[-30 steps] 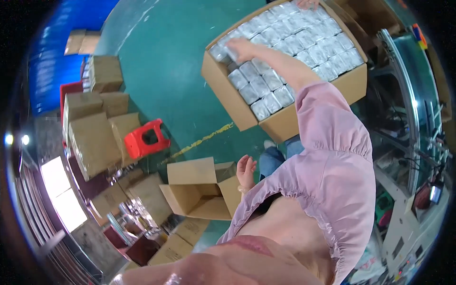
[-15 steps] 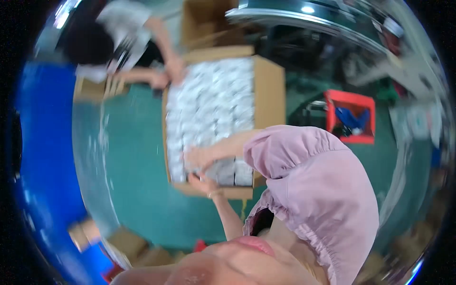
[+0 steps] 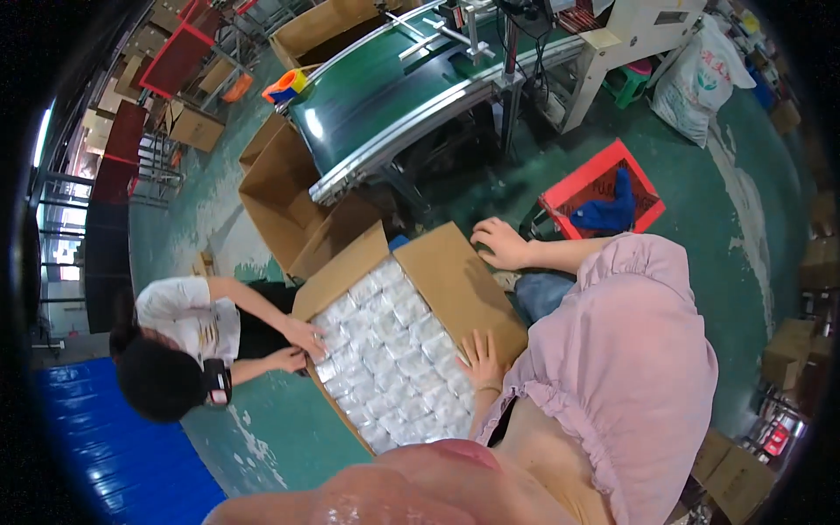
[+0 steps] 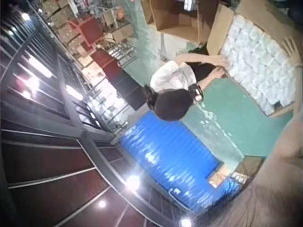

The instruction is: Packing small white product boxes into larger cardboard shipping boxes at a workstation.

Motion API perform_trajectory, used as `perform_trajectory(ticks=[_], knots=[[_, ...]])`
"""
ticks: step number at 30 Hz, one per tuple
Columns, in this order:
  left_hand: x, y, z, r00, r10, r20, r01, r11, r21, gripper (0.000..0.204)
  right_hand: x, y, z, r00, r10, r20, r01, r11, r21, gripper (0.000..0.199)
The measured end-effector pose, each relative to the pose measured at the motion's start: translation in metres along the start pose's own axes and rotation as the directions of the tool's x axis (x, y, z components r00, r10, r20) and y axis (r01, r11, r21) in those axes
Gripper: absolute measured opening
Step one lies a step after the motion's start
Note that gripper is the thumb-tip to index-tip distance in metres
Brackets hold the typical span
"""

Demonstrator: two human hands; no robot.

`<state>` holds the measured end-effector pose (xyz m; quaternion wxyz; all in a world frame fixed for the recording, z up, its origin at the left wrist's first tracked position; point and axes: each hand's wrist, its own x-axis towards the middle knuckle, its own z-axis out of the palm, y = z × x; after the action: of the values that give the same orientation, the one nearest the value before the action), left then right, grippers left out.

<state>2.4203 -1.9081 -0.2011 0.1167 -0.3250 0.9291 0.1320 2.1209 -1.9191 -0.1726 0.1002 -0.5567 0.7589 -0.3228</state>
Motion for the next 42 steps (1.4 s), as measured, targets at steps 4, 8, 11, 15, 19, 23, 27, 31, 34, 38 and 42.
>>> perform_trajectory(ticks=[4, 8, 11, 15, 19, 23, 27, 31, 34, 38, 42], knots=[[0.003, -0.007, 0.027, 0.985, 0.145, 0.093, -0.167, 0.938, 0.305, 0.055, -0.011, 0.025, 0.022, 0.967, 0.104, 0.23, -0.137, 0.982, 0.131, 0.024], [0.011, -0.026, 0.058, 0.961, 0.255, -0.107, -0.145, 0.793, 0.592, 0.037, -0.026, 0.001, 0.038, 0.922, 0.075, 0.38, -0.172, 0.958, 0.228, 0.022], [0.016, -0.043, 0.09, 0.642, 0.482, -0.596, 0.078, 0.732, 0.677, 0.031, -0.038, -0.027, 0.055, 0.915, -0.043, 0.401, -0.114, 0.926, 0.36, 0.02], [0.005, -0.025, 0.063, 0.963, 0.268, -0.032, -0.233, 0.886, 0.402, 0.027, -0.053, -0.036, 0.046, 0.845, -0.042, 0.534, -0.19, 0.909, 0.371, 0.022], [0.006, -0.033, 0.068, 0.959, 0.275, -0.064, -0.245, 0.923, 0.298, 0.027, -0.07, -0.032, 0.022, 0.837, -0.04, 0.546, -0.16, 0.936, 0.314, 0.026], [0.006, -0.031, 0.069, 0.966, 0.258, 0.028, -0.256, 0.927, 0.273, 0.027, -0.108, -0.009, -0.013, 0.849, 0.121, 0.514, -0.244, 0.953, 0.179, 0.026], [0.005, -0.025, 0.056, 0.977, 0.203, 0.059, -0.212, 0.93, 0.3, 0.027, -0.147, 0.039, -0.003, 0.716, 0.447, 0.536, -0.655, 0.697, 0.293, 0.022], [0.013, -0.021, 0.045, 0.972, 0.234, -0.014, -0.231, 0.965, 0.121, 0.026, -0.158, 0.097, -0.01, 0.543, 0.481, 0.689, -0.726, -0.143, 0.673, 0.009], [0.02, -0.034, 0.055, 0.968, 0.25, 0.008, -0.247, 0.953, 0.175, 0.037, -0.128, 0.075, -0.014, 0.413, 0.67, 0.617, -0.766, -0.111, 0.633, 0.016], [0.022, -0.035, 0.069, 0.98, 0.2, 0.009, -0.191, 0.922, 0.337, 0.043, -0.075, 0.065, -0.008, 0.425, 0.642, 0.638, -0.819, -0.027, 0.573, 0.014], [0.012, -0.028, 0.069, 0.946, 0.23, -0.23, -0.098, 0.877, 0.471, 0.033, -0.038, 0.079, 0.018, 0.425, 0.583, 0.693, -0.886, 0.112, 0.449, 0.012]])
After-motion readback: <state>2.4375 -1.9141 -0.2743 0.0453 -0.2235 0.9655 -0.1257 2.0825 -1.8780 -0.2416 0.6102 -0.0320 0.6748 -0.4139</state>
